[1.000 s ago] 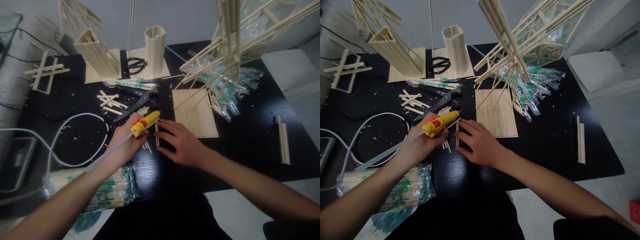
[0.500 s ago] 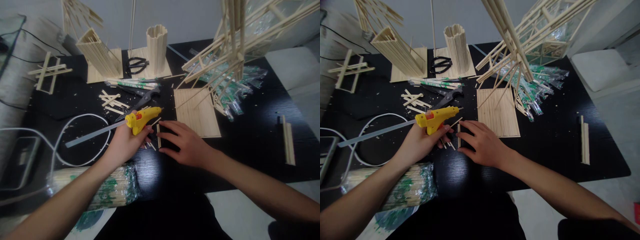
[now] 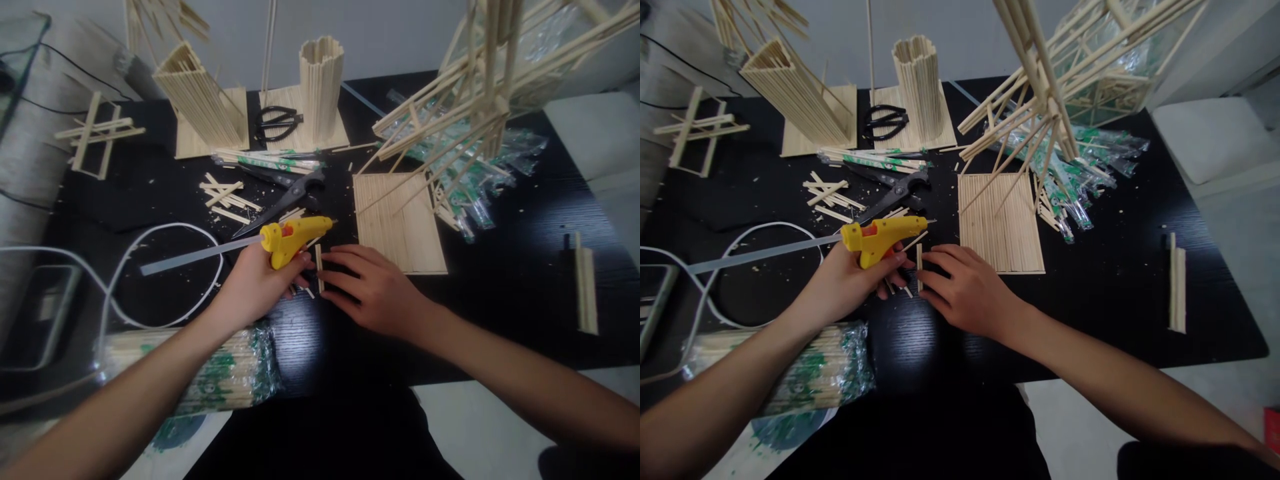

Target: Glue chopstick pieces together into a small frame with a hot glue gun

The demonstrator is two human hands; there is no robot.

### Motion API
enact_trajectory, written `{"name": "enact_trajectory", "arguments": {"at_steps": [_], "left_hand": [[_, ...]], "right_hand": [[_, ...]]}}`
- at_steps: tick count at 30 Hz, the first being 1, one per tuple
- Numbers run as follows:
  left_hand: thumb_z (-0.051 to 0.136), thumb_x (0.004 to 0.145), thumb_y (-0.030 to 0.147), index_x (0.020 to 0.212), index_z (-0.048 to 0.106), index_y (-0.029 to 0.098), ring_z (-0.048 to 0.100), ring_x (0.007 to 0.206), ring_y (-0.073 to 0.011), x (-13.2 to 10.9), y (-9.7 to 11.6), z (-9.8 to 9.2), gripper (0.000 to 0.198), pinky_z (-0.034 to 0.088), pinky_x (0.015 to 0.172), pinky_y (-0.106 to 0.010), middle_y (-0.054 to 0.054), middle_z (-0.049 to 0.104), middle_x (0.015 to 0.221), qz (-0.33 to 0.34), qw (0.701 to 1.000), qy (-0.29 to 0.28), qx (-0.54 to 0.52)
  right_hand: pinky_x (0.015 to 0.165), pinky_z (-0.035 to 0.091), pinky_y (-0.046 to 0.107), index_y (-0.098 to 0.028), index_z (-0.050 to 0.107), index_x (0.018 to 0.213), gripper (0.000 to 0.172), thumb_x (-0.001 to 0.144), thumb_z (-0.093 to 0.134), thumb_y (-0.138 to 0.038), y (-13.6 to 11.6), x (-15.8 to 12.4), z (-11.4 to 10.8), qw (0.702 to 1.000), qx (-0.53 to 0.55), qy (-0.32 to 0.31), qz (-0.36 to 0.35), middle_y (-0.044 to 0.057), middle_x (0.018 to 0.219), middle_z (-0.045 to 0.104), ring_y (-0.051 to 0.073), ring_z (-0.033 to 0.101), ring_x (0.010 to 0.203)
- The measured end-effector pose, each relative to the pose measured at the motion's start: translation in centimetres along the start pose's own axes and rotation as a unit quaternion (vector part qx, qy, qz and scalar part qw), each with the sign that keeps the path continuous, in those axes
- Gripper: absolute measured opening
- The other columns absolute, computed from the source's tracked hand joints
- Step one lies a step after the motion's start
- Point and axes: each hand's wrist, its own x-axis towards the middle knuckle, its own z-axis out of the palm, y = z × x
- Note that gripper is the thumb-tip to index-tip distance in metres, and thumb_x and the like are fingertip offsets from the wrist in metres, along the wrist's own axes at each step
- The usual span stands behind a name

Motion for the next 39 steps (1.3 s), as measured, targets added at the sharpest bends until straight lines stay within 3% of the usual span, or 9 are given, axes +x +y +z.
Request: {"name": "enact_trajectory", "arguments": {"at_steps": [12, 33, 39], "left_hand": [[0.074, 0.086, 0.034, 0.100, 0.065, 0.017, 0.076, 0.070, -0.0215, 0.0, -0.5, -0.2, 0.024, 0.059, 0.046, -0.025, -0.009, 0.076, 0.095, 0.013, 1.000, -0.018, -0.013], [0.075, 0.087, 0.039, 0.103, 0.066, 0.016, 0.076, 0.072, -0.0215, 0.0, -0.6, -0.4, 0.029, 0.058, 0.047, -0.024, -0.007, 0.074, 0.097, 0.019, 0.999, -0.038, -0.018], [0.072, 0.089, 0.053, 0.099, 0.073, 0.016, 0.062, 0.053, -0.0137, 0.2, -0.1, -2.9, 0.039, 0.050, 0.047, -0.022, -0.002, 0.069, 0.066, 0.043, 0.991, -0.027, 0.122]], "right_hand": [[0.102, 0.061, 0.052, -0.020, 0.077, 0.120, 0.025, 0.099, 0.062, -0.019, -0.3, -0.3, -0.4, 1.000, -0.006, -0.014, -0.008, 0.013, 0.130, 0.073, 0.030, 0.066, 0.126], [0.098, 0.064, 0.046, -0.010, 0.079, 0.107, 0.019, 0.099, 0.066, -0.020, -1.1, -0.1, 0.2, 0.998, -0.043, 0.031, -0.026, 0.018, 0.122, 0.076, 0.030, 0.072, 0.118], [0.097, 0.064, 0.045, -0.009, 0.079, 0.106, 0.017, 0.098, 0.067, -0.018, -1.3, 0.0, 0.1, 0.998, -0.051, 0.039, -0.030, 0.018, 0.121, 0.077, 0.029, 0.072, 0.114]]}}
